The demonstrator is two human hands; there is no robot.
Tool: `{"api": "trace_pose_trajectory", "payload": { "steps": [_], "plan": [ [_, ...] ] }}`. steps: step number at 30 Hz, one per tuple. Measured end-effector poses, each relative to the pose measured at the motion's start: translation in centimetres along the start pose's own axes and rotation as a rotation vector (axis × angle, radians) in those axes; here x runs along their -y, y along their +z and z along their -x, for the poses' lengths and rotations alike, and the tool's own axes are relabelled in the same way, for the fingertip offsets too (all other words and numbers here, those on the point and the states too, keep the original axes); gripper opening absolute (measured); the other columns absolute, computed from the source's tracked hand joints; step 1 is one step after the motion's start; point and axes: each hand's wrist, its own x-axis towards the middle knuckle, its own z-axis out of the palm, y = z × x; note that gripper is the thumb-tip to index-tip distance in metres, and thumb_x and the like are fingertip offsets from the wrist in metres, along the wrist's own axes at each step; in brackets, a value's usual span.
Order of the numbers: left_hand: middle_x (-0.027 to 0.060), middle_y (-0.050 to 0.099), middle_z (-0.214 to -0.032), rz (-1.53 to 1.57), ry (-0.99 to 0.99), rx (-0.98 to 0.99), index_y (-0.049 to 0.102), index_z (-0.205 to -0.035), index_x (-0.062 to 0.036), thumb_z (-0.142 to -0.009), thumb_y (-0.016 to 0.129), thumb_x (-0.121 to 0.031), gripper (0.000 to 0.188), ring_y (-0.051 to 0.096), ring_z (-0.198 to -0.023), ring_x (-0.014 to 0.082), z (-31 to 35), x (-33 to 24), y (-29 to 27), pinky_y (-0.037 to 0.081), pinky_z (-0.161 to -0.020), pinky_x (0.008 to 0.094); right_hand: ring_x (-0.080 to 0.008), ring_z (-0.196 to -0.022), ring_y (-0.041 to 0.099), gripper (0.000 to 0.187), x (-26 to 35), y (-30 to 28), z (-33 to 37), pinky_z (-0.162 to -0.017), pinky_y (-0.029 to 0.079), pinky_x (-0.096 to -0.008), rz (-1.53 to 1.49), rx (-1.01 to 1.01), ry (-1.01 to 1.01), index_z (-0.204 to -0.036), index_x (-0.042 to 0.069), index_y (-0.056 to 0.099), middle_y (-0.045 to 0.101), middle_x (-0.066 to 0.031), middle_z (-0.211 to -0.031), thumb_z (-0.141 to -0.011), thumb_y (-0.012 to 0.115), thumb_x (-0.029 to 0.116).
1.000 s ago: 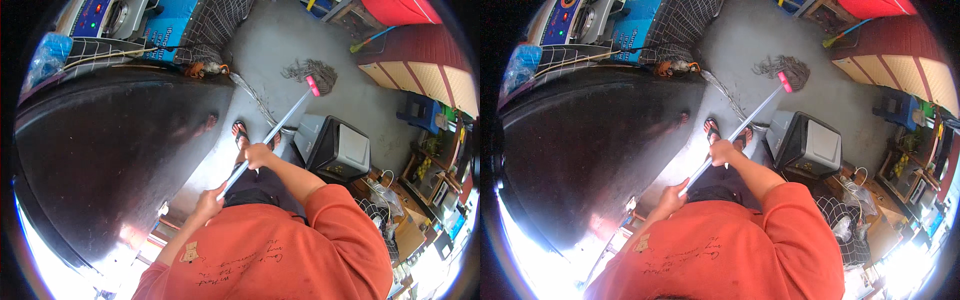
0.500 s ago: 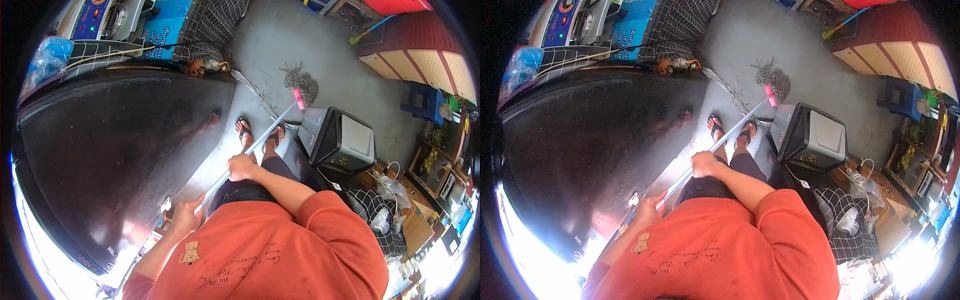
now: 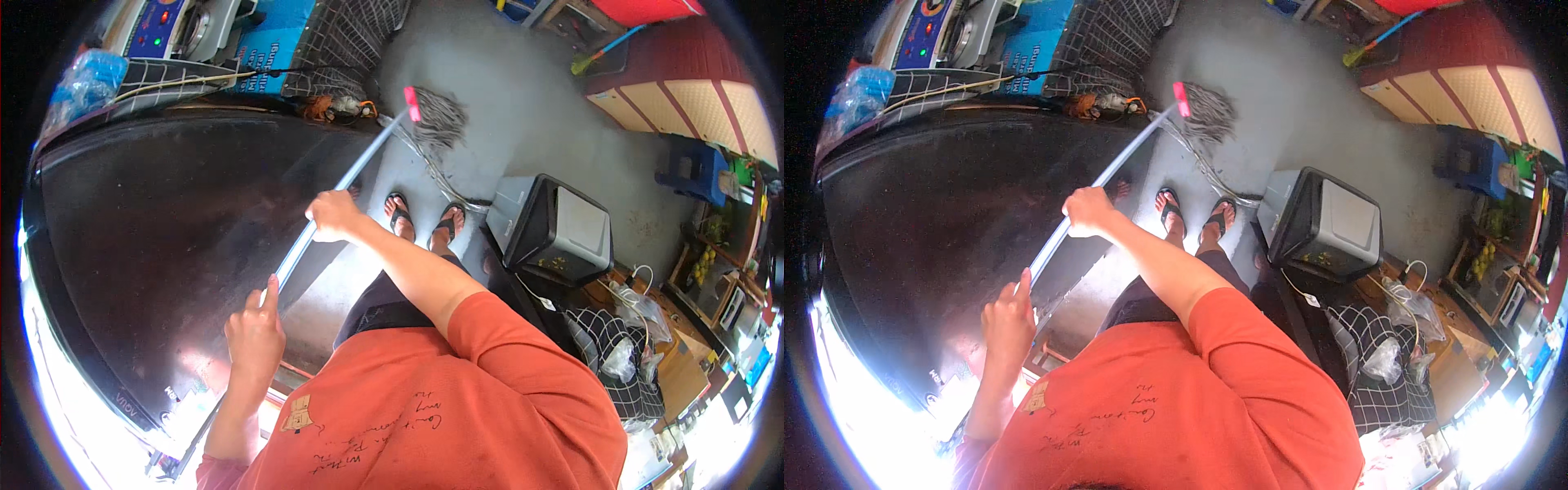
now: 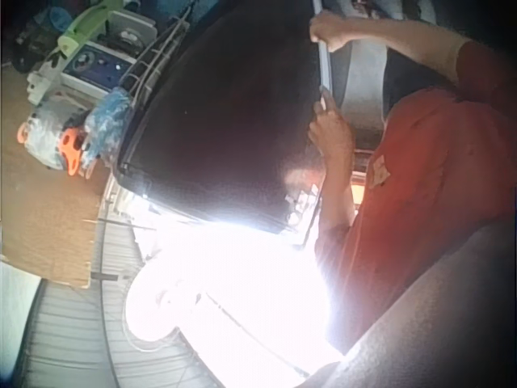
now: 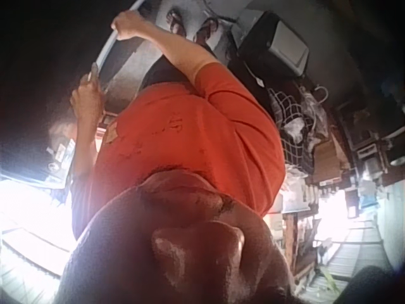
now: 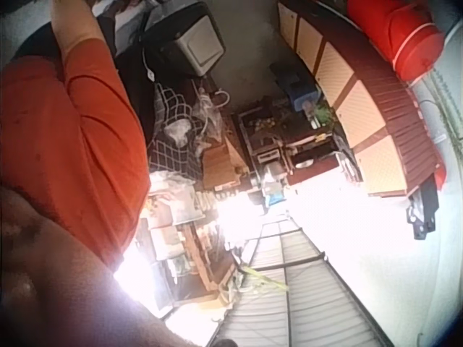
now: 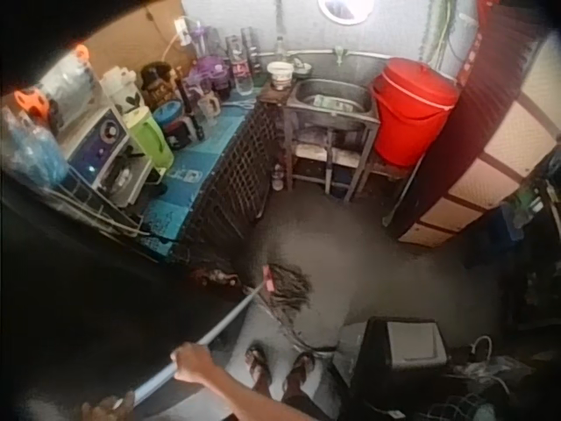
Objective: The person seals a cup using a cup sealing machine, retrieves a drink from a refrigerator to hand to a customer, and then mops the floor with a mop.
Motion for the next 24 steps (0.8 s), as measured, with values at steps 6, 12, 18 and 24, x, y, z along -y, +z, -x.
{"api": "trace_pose_trajectory", "payload": {
  "steps": [6, 12, 18, 24],
  "plan": [
    [0.0156, 0.068, -0.092, 0.147, 0.104, 0.083, 0.063, -0.124, -0.0104, -0.077, 0.067, -0.006, 0.048, 0.067, -0.066, 0.0367, -0.2, -0.5, -1.1, 0.055, -0.061, 0.0476, -0.0359, -0.082, 0.069, 0.019, -0.1, -2.4, 3.2, -0.071, 0.054, -0.044, -0.029, 0.176, 0.037, -0.075, 0.009, 0.073, 0.07, -0.0159, -0.079, -0.059, 0.07, 0.018],
    [0.0145, 0.068, -0.094, 0.261, 0.261, 0.198, 0.063, -0.123, -0.0096, -0.074, 0.064, -0.004, 0.049, 0.065, -0.068, 0.0366, -1.1, -2.2, 0.2, 0.055, -0.064, 0.045, -0.0376, -0.08, 0.067, 0.019, -4.2, -1.1, 9.6, -0.07, 0.052, -0.049, -0.03, 0.104, 0.105, -0.072, 0.009, 0.07, 0.067, -0.0169, -0.075, -0.058, 0.07, 0.02],
    [0.0136, 0.067, -0.098, 0.039, 0.282, 0.075, 0.063, -0.124, -0.0151, -0.079, 0.059, -0.003, 0.047, 0.067, -0.066, 0.0344, -2.9, -1.4, -0.1, 0.054, -0.061, 0.0454, -0.0355, -0.081, 0.068, 0.024, -3.9, -0.8, 6.6, -0.07, 0.054, -0.0475, 0.026, -0.108, 0.187, -0.079, 0.012, 0.073, 0.068, -0.0146, -0.078, -0.059, 0.07, 0.025],
    [0.0119, 0.064, -0.083, -0.17, 0.217, -0.112, 0.067, -0.118, -0.0149, -0.079, 0.057, 0.001, 0.043, 0.066, -0.062, 0.0298, -6.0, -0.6, -6.1, 0.052, -0.053, 0.0404, -0.0369, -0.073, 0.064, 0.018, -2.8, -2.9, -0.7, -0.064, 0.051, -0.047, -0.096, -0.392, 0.103, -0.07, 0.011, 0.069, 0.065, -0.0153, -0.072, -0.056, 0.068, 0.024]
  ]
}}
